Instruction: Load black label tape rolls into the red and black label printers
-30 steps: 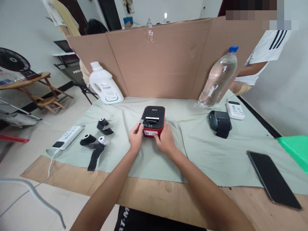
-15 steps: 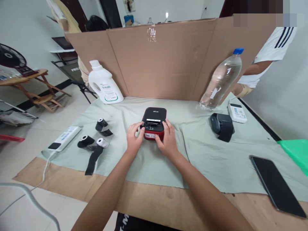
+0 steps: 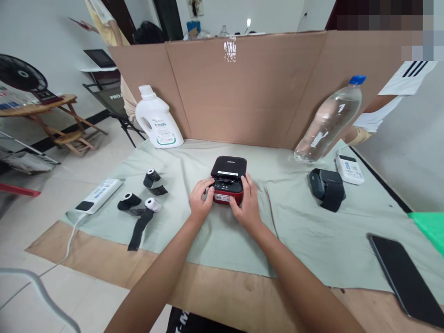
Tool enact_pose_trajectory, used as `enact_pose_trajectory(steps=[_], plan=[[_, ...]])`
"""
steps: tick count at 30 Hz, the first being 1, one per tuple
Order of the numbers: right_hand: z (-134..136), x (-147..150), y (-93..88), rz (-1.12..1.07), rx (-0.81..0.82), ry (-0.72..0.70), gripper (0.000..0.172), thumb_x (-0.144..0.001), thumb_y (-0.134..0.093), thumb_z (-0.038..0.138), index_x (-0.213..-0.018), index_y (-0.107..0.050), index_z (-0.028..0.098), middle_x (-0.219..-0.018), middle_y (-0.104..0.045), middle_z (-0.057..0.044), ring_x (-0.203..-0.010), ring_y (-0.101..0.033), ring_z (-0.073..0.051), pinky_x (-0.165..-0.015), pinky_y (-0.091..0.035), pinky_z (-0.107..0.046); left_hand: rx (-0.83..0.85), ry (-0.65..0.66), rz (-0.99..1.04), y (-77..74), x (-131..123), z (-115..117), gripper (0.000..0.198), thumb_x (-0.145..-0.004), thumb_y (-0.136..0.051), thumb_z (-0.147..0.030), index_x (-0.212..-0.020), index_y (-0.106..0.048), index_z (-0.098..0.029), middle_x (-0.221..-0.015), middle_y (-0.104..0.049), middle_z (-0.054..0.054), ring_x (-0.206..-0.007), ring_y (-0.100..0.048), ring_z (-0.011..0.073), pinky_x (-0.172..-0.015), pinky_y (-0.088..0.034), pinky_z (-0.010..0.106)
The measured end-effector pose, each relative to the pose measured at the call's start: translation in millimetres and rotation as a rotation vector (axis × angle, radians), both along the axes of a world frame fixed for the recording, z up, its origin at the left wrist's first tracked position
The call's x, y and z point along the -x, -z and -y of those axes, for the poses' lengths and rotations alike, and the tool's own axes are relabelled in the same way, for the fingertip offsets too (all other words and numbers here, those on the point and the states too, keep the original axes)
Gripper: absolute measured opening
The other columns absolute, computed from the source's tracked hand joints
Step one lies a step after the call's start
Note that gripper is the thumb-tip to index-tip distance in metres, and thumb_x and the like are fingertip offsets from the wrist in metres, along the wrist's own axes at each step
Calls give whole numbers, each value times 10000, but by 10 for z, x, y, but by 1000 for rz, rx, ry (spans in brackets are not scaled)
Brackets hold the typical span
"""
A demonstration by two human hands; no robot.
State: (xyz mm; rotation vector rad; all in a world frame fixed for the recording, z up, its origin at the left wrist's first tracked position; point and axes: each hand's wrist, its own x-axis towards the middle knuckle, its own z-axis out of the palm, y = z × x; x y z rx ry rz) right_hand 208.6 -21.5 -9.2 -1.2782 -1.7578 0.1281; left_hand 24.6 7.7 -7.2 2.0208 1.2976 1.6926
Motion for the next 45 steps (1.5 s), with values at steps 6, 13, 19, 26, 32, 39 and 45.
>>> enact_pose_trajectory(steps=[6,13,19,26,32,39,45], plan=[[-49,-72,-17,18,19,-53,805,-960,-534,419,-1637,-129,259,-1702,-158,-118,-1542,-248,-329,-1207,-301,-596,5,-8,5,1,8,4,320,-998,-491,-371,-1167,-722,-225,-1162,-740,105,-1105,-680,226,-997,-542,390],[-436,-372,-405,39,105,-121,674,-1011,-400,528,-1619,-272,268,-1673,-266,-81,-1533,-293,-286,-1231,-267,-564,-31,12,36,11,1,-6,307,-991,-509,-334,-1188,-712,-215,-1165,-742,103,-1111,-677,218,-1014,-537,393],[-877,-453,-713,-13,232,-86,709,-998,-364,620,-1581,-375,215,-1625,-366,-94,-1521,-324,-281,-1245,-238,-560,24,32,104,10,-5,-8,327,-983,-522,-367,-1202,-715,-220,-1189,-734,109,-1073,-687,220,-981,-551,381],[-940,-424,-829,-18,293,-53,702,-974,-434,555,-1562,-403,173,-1627,-368,-120,-1512,-340,-285,-1239,-274,-507,199,-35,195,58,-17,17,457,-922,-623,-432,-1300,-688,-183,-1026,-758,100,-811,-664,180,-846,-571,332],[-723,-228,-855,197,215,25,351,-933,-484,283,-1150,-742,184,-1163,-741,-111,-1080,-669,-266,-973,-510,-399,370,55,384,29,-67,50,522,-898,-658,-435,-1341,-661,-158,-1144,-762,118,-771,-684,168,-743,-583,292],[-980,72,-1126,735,672,-122,374,-884,-537,141,-1164,-767,234,-1218,-743,-60,-1139,-667,-234,-945,-478,-276,469,314,788,-40,-130,60,664,-817,-769,-422,-1387,-606,-122,-1444,-597,153,-1368,-553,278,-1064,-540,333],[-1164,329,-1267,895,869,-129,294,-788,-675,141,-1056,-794,173,-1033,-769,-121,-944,-715,-277,-791,-518,-308,482,338,833,-26,-136,54,655,-811,-787,-404,-1383,-609,-137,-1454,-589,142,-1410,-506,293,-1145,-489,380]])
